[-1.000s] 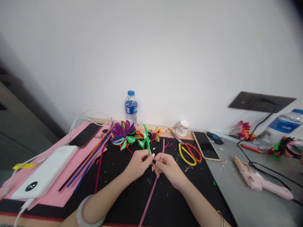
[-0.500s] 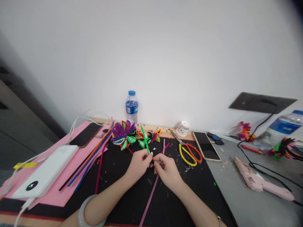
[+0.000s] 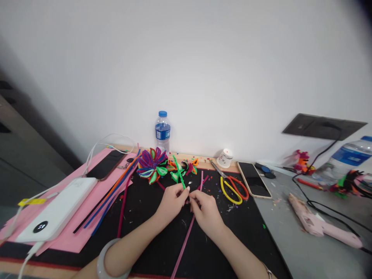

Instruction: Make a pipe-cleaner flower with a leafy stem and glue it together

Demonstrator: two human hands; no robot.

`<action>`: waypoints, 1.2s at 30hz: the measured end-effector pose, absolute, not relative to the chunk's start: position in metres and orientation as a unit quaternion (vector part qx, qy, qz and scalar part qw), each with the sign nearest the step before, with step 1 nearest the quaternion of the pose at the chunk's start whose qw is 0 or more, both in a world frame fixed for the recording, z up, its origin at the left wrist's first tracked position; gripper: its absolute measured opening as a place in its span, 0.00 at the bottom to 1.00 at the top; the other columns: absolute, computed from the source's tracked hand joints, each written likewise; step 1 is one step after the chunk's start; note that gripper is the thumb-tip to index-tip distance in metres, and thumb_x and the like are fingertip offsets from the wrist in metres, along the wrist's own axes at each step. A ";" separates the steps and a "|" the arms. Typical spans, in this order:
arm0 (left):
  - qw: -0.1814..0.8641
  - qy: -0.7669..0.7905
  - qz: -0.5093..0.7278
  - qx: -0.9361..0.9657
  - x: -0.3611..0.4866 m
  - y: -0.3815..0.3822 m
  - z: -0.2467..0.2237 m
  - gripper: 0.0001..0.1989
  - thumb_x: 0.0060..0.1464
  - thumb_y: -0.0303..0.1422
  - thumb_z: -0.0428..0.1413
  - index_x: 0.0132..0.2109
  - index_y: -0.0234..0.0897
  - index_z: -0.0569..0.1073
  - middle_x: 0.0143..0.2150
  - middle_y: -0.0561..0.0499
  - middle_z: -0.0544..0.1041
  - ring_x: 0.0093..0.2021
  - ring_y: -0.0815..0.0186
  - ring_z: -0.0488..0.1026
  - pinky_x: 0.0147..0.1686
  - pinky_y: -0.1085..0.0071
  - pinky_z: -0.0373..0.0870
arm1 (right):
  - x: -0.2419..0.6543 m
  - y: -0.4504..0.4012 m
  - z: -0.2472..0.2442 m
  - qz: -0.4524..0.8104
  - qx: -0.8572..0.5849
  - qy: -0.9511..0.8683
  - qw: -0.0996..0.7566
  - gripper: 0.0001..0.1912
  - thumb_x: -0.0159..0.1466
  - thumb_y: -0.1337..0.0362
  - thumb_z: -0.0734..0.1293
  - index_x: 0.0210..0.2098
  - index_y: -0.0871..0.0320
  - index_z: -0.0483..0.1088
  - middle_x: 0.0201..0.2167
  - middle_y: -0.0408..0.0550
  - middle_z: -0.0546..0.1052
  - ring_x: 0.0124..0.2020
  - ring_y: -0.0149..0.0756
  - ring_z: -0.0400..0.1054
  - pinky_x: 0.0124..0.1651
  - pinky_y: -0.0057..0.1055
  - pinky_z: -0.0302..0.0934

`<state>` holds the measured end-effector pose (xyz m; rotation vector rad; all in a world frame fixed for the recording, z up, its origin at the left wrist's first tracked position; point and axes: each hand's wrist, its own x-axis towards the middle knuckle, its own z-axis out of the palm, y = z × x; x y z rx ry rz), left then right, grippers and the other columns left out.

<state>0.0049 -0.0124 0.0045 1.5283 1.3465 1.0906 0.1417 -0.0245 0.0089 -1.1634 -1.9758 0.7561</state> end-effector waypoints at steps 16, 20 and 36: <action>0.611 0.408 0.400 0.548 -0.002 -0.004 0.007 0.17 0.51 0.44 0.49 0.25 0.35 0.60 0.15 0.60 0.58 0.14 0.78 0.49 0.15 0.79 0.44 | 0.150 -0.013 0.014 0.568 -0.380 -0.638 0.354 0.07 0.57 0.67 0.59 0.29 0.59 0.69 0.19 0.41 0.71 0.18 0.28 0.64 0.25 0.26 0.59; 0.472 0.454 0.437 0.616 -0.003 -0.007 0.009 0.19 0.52 0.42 0.49 0.20 0.34 0.60 0.17 0.58 0.56 0.19 0.75 0.52 0.19 0.76 0.49 | 0.147 -0.015 0.017 0.537 -0.414 -0.639 0.363 0.08 0.58 0.66 0.60 0.24 0.59 0.68 0.14 0.40 0.68 0.17 0.28 0.63 0.24 0.26 0.59; 0.323 0.550 0.445 0.628 0.001 -0.012 0.001 0.20 0.52 0.39 0.46 0.17 0.36 0.53 0.15 0.58 0.52 0.18 0.74 0.50 0.20 0.75 0.46 | 0.139 -0.017 0.009 0.496 -0.462 -0.626 0.385 0.07 0.56 0.65 0.61 0.23 0.58 0.66 0.13 0.39 0.66 0.15 0.29 0.61 0.21 0.26 0.57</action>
